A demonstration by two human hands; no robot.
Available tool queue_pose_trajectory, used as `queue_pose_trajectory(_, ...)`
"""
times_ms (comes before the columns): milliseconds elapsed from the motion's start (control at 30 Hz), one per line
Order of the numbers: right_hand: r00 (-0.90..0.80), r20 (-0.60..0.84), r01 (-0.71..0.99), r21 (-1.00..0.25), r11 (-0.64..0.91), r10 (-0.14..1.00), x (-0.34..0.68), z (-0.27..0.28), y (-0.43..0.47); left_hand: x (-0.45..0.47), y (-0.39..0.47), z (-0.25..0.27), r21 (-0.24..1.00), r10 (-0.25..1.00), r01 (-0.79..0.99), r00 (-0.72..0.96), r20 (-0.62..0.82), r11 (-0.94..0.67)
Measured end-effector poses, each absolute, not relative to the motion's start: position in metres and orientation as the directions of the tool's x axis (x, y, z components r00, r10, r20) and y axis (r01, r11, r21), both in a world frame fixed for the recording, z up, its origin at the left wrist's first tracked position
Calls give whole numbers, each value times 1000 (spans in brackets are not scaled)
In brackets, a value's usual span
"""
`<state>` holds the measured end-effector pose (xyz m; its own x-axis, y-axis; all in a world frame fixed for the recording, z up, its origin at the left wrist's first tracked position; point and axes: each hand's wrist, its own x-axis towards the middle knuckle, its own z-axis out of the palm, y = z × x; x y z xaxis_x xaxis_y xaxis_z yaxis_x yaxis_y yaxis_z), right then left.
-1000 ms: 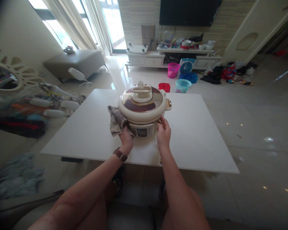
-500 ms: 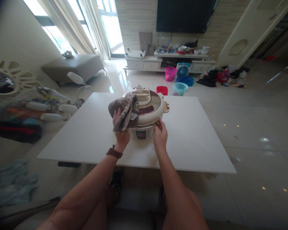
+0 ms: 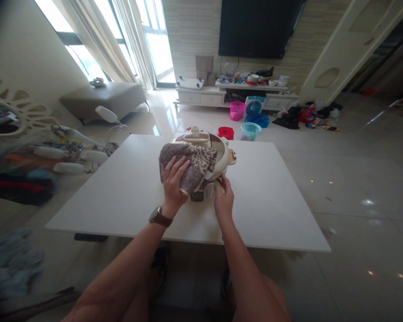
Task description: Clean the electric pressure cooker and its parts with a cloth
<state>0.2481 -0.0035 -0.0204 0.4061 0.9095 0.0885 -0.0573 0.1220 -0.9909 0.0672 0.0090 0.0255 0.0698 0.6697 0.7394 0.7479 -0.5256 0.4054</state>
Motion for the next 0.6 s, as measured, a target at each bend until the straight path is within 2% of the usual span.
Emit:
queue_pose_trajectory(167, 397, 74, -69, -991, 110, 915, 251, -23, -4, 54, 36, -2, 656, 622, 567, -294, 726, -498)
queue_pose_trajectory(333, 418, 69, -73, -991, 110, 906, 246, -21, -3, 44, 60, -34, 888, 695, 285, -553, 460, -361)
queue_pose_trajectory(433, 420, 66, -75, -991, 107, 905, 244, -20, -3, 42, 63, -41, 945, 714, 173, -620, 325, -279)
queue_pose_trajectory(600, 437, 70, -58, -993, 106, 897, 243, -20, -3, 58, 48, -46, 946, 697, 174, -643, 319, -272)
